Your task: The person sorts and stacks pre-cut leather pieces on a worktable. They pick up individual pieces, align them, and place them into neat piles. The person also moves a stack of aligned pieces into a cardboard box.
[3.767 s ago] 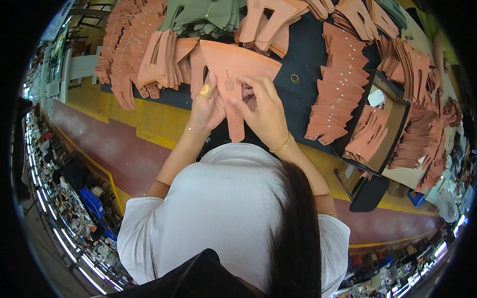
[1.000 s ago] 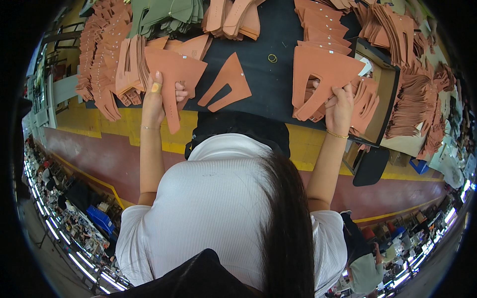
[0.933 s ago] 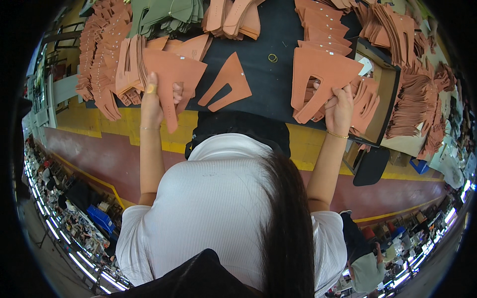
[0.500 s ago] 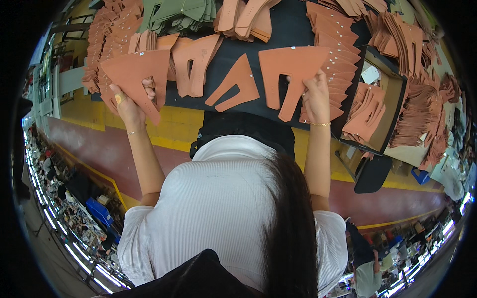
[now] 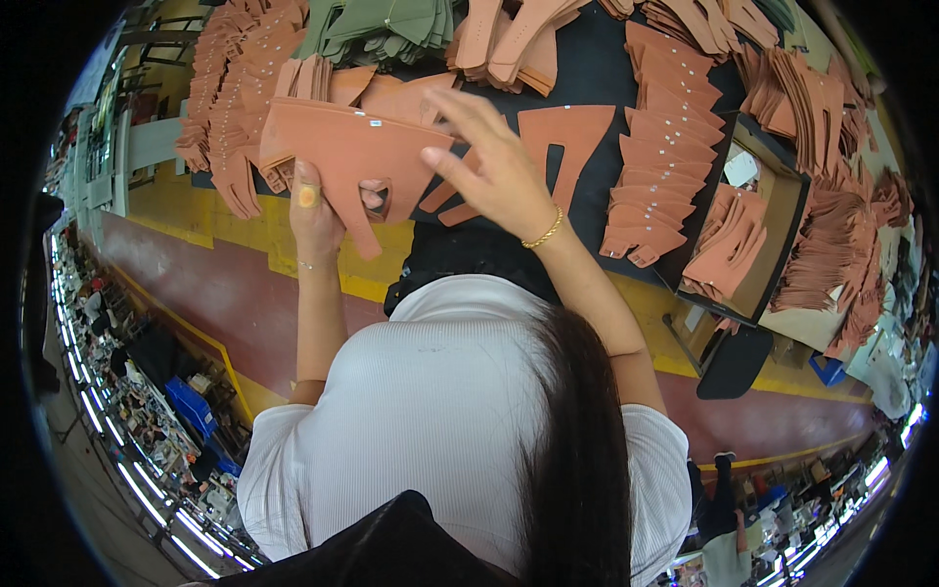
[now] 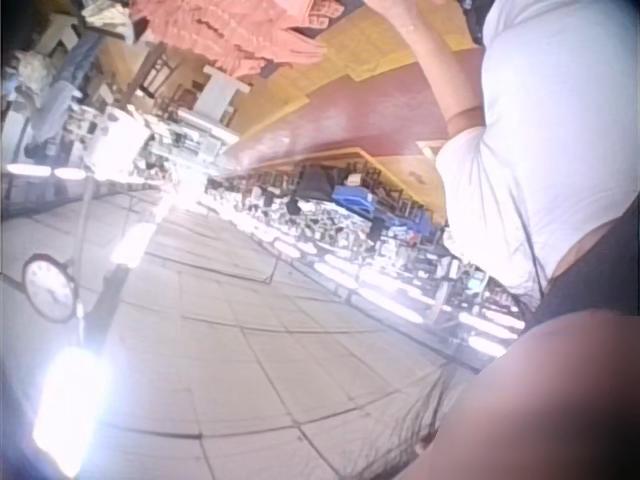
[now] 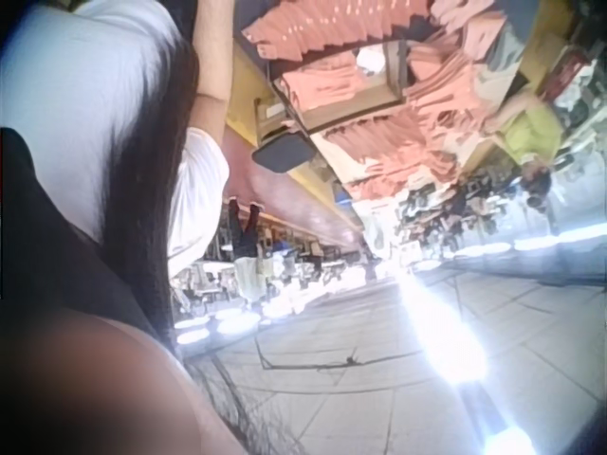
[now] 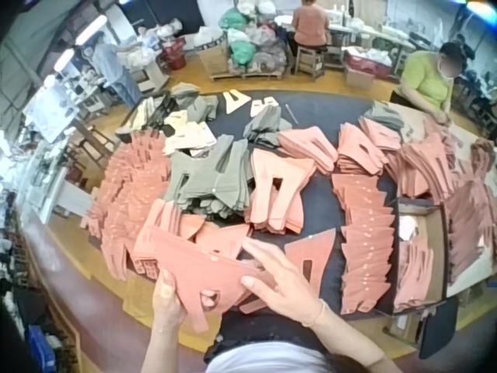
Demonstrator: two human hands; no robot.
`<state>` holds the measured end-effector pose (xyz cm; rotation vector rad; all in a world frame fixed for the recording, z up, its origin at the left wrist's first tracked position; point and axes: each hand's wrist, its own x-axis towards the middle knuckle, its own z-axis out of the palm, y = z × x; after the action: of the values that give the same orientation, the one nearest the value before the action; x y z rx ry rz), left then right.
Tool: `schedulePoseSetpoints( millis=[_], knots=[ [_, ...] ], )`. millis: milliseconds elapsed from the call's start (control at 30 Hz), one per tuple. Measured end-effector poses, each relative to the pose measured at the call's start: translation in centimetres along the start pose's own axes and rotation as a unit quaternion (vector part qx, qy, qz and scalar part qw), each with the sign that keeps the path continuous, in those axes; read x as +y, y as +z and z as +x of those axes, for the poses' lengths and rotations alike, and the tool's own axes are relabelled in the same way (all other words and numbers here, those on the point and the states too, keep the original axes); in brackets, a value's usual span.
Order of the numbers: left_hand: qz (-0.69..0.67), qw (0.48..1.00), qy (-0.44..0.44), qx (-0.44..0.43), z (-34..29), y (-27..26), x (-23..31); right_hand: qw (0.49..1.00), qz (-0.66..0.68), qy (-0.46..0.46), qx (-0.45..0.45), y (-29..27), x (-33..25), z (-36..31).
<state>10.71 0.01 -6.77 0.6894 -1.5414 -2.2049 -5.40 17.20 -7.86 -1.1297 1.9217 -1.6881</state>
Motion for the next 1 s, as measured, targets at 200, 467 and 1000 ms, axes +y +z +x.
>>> schedulePoseSetpoints(
  millis=[200, 467, 1000],
  knots=[
    [-0.093, 0.994, -0.065, -0.002, -0.5, 1.2, -0.8, 0.999, -0.003, -0.013, -0.03, 1.2, -1.5, -0.8],
    [0.034, 0.994, -0.103, -0.013, -0.4, 0.8, -1.4, 0.998, 0.001, 0.005, -0.063, 1.1, -0.5, -2.9],
    [0.009, 0.993, -0.1, -0.054, 0.1, 1.7, -1.5, 0.99, -0.115, -0.085, -0.018, 0.7, 0.2, -3.0]
  ],
)
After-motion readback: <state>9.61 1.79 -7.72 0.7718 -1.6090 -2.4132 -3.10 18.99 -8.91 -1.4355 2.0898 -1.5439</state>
